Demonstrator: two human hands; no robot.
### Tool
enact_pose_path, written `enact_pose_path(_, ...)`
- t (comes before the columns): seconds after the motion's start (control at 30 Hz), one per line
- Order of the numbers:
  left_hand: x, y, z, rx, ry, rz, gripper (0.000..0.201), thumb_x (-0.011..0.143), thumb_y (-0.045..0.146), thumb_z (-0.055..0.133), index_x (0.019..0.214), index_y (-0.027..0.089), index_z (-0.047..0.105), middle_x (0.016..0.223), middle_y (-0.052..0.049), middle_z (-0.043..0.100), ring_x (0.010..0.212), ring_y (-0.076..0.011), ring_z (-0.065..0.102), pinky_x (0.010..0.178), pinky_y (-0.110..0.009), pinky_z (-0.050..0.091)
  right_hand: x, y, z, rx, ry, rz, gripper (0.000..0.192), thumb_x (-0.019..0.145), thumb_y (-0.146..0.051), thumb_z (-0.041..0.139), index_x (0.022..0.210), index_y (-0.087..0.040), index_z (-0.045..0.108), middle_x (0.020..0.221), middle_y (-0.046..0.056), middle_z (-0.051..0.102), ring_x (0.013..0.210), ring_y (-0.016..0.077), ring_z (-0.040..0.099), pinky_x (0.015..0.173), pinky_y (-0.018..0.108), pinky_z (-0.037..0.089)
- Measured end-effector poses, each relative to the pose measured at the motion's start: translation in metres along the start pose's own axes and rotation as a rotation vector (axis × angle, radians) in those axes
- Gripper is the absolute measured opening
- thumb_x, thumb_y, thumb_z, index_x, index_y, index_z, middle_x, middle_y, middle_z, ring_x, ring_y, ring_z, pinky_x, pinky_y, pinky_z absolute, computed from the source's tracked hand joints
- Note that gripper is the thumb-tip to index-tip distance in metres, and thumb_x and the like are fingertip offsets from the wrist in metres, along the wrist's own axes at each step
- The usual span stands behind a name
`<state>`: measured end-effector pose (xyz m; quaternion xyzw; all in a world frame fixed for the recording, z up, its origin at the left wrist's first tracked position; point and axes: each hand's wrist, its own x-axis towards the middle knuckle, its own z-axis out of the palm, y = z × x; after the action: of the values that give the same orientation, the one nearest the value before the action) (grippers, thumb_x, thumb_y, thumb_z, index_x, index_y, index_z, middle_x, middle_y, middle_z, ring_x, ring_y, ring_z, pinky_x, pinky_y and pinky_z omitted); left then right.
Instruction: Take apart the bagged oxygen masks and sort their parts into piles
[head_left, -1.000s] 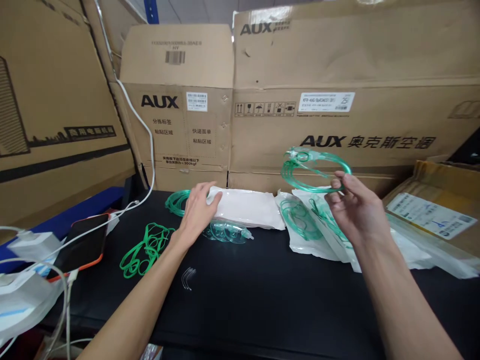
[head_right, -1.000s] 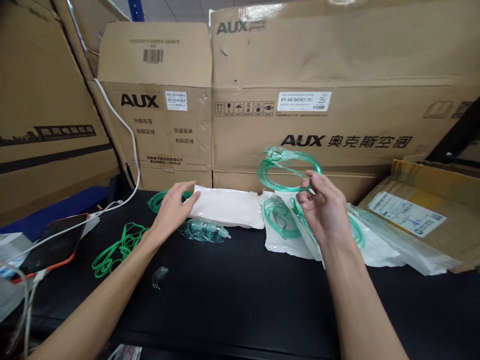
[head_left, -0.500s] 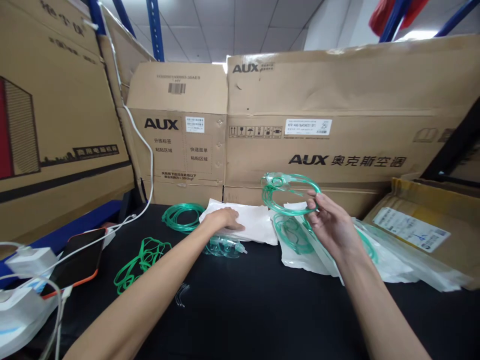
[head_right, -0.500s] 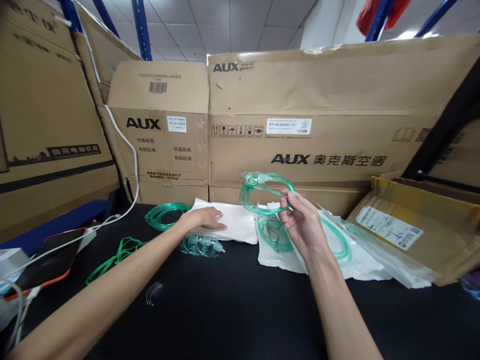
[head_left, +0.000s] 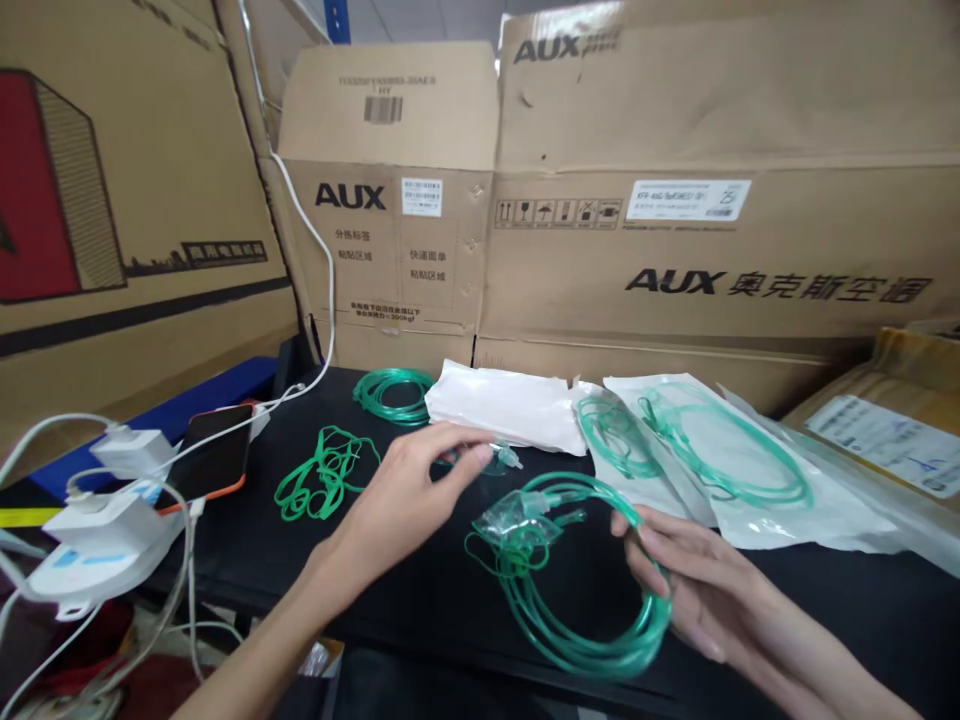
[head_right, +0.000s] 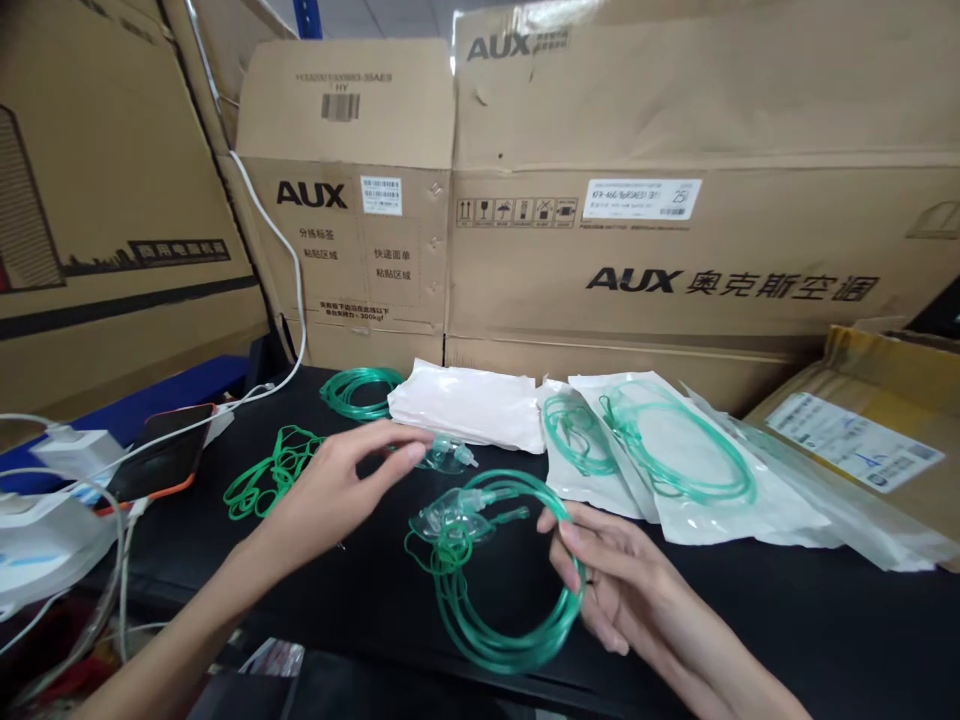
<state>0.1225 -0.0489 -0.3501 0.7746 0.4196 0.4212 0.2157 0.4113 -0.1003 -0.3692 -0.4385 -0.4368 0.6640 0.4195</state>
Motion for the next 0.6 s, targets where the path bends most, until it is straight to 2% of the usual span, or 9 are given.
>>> enact_pose_path(0.1,-0.025,0.0,0.013,-0.024,-0.141,0.006,0.024,0.101,0.039,0.059,0.119,0.029,0.072,0.121,-0.001,0.073,0.115,-0.0206,0.065,0.104,-0.034,0.048,0.005,0.013,0.0,-0.122,0.03,0.069,0.036,0.083,-0.05,0.08,0.1,-0.019,0.072,0.067,-0.003,0.058,0.036,0.0016,0.037,0.034,0.014,0.029)
enact_pose_path(0.2,-0.034,-0.002,0.024,-0.002,-0.248,-0.033,0.027,0.099,0.043,0.062,0.123,0.032,0.07,0.125,-0.001,0.07,0.119,-0.0215,0.062,0.106,-0.036,0.046,0.012,0.02,-0.006,-0.427,0.067,0.057,0.044,0.086,-0.054,0.076,0.111,-0.018,0.073,0.065,-0.001,0.061,0.038,0.007,0.043,0.038,0.021,0.035)
enact_pose_path(0.27,-0.035,-0.004,0.028,0.015,-0.292,-0.06,0.028,0.099,0.044,0.063,0.124,0.034,0.069,0.127,0.001,0.068,0.12,-0.0216,0.061,0.106,-0.036,0.046,0.014,0.023,-0.011,-0.696,0.142,-0.089,0.048,0.084,-0.053,0.077,0.118,-0.019,0.073,0.066,0.0,0.062,0.041,0.0113,0.049,0.042,0.026,0.041)
enact_pose_path(0.37,-0.036,-0.006,0.032,0.045,-0.311,-0.059,0.029,0.099,0.044,0.062,0.126,0.035,0.068,0.129,0.001,0.066,0.12,-0.0222,0.06,0.106,-0.036,0.046,0.015,0.024,-0.01,-1.043,0.284,-0.484,0.041,0.088,-0.045,0.075,0.124,-0.026,0.072,0.09,0.006,0.067,0.057,0.0165,0.059,0.056,0.033,0.051)
enact_pose_path(0.4,-0.036,-0.008,0.033,0.053,-0.311,-0.052,0.03,0.099,0.044,0.062,0.127,0.035,0.067,0.129,0.0,0.066,0.12,-0.0227,0.06,0.106,-0.036,0.046,0.016,0.025,-0.007,-1.127,0.277,-0.593,0.034,0.092,-0.041,0.07,0.123,-0.027,0.071,0.099,0.007,0.067,0.066,0.0188,0.063,0.064,0.035,0.053)
enact_pose_path(0.47,-0.037,-0.01,0.035,0.067,-0.308,-0.042,0.032,0.098,0.045,0.062,0.129,0.036,0.066,0.13,0.0,0.065,0.12,-0.0237,0.06,0.106,-0.037,0.046,0.02,0.025,0.003,-1.257,0.194,-0.713,0.026,0.101,-0.034,0.059,0.123,-0.026,0.068,0.108,0.009,0.065,0.086,0.0234,0.067,0.079,0.038,0.055)
enact_pose_path(0.53,-0.038,-0.012,0.036,0.072,-0.299,-0.044,0.035,0.097,0.046,0.064,0.131,0.037,0.065,0.131,-0.001,0.064,0.122,-0.0242,0.059,0.108,-0.037,0.046,0.028,0.025,0.014,-1.372,0.081,-0.744,0.023,0.104,-0.027,0.052,0.122,-0.023,0.066,0.11,0.01,0.063,0.098,0.0262,0.065,0.085,0.042,0.054)
enact_pose_path(0.6,-0.038,-0.013,0.036,0.058,-0.291,-0.069,0.038,0.094,0.048,0.067,0.131,0.038,0.065,0.133,0.0,0.064,0.124,-0.0241,0.059,0.109,-0.036,0.045,0.037,0.027,0.022,-1.469,-0.003,-0.732,0.021,0.106,-0.022,0.046,0.115,-0.021,0.065,0.106,0.01,0.061,0.095,0.0261,0.062,0.083,0.043,0.054)
